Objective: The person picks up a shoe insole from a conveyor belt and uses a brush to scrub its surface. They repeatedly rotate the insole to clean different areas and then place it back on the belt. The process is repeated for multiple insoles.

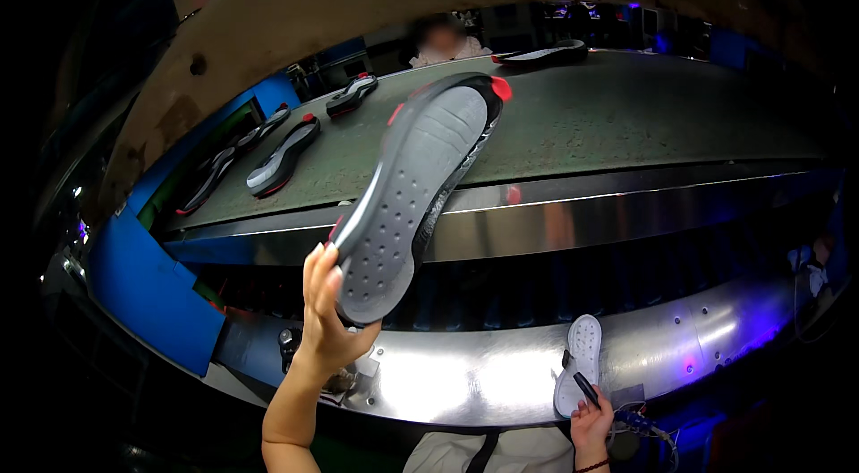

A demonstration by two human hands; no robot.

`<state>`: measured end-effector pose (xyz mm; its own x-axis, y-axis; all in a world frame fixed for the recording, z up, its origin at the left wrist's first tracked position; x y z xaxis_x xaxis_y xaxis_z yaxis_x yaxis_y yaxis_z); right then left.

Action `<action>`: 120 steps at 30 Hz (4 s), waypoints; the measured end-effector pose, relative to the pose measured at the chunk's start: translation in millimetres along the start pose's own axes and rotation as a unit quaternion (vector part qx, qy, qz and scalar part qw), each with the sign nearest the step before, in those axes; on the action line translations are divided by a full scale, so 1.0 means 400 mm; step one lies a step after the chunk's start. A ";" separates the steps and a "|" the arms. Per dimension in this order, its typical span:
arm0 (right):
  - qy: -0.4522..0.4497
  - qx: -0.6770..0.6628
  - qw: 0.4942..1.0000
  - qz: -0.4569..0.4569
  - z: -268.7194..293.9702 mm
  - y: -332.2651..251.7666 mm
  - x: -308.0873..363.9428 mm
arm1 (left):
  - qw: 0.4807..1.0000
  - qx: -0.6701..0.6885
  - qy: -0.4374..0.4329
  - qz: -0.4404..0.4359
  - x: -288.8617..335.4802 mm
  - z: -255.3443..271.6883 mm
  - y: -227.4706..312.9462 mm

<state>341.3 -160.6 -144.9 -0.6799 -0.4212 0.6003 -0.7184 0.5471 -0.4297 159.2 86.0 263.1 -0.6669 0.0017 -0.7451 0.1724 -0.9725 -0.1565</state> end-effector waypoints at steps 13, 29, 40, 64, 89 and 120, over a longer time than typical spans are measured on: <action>0.019 0.013 1.000 -0.001 -0.013 0.013 0.019 | 0.891 0.154 -0.069 0.421 -0.282 -0.321 -0.305; -0.007 0.002 0.999 0.042 -0.062 -0.030 -0.024 | 0.933 0.090 -0.241 0.251 0.485 -0.481 0.070; 0.085 0.022 0.992 0.088 -0.048 -0.017 -0.027 | 0.828 0.024 -0.387 0.405 0.733 -0.557 0.077; 0.125 -0.130 0.980 -0.082 0.012 0.113 -0.029 | 0.837 0.023 -0.374 0.398 0.737 -0.563 0.070; -0.155 0.159 0.960 -0.170 0.019 0.152 0.130 | 0.891 0.005 -0.255 0.376 0.736 -0.502 0.104; -0.122 0.307 0.918 -0.219 0.074 0.234 0.130 | 0.885 0.002 -0.275 0.375 0.767 -0.507 0.115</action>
<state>234.2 -152.6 -173.9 -0.2648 -0.6942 0.6693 -0.8279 -0.1922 -0.5269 109.7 89.2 -104.2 -0.6181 -0.7579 -0.2086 0.7147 -0.6524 0.2521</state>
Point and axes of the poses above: each hand's wrist, its own x-axis away from the middle knuckle, its own z-axis out of the back of the hand, y = z × x, the point moved 9 cm from there along -x, towards the middle knuckle, and after that the axes turned 3 degrees about -y, right-handed, at the moved point
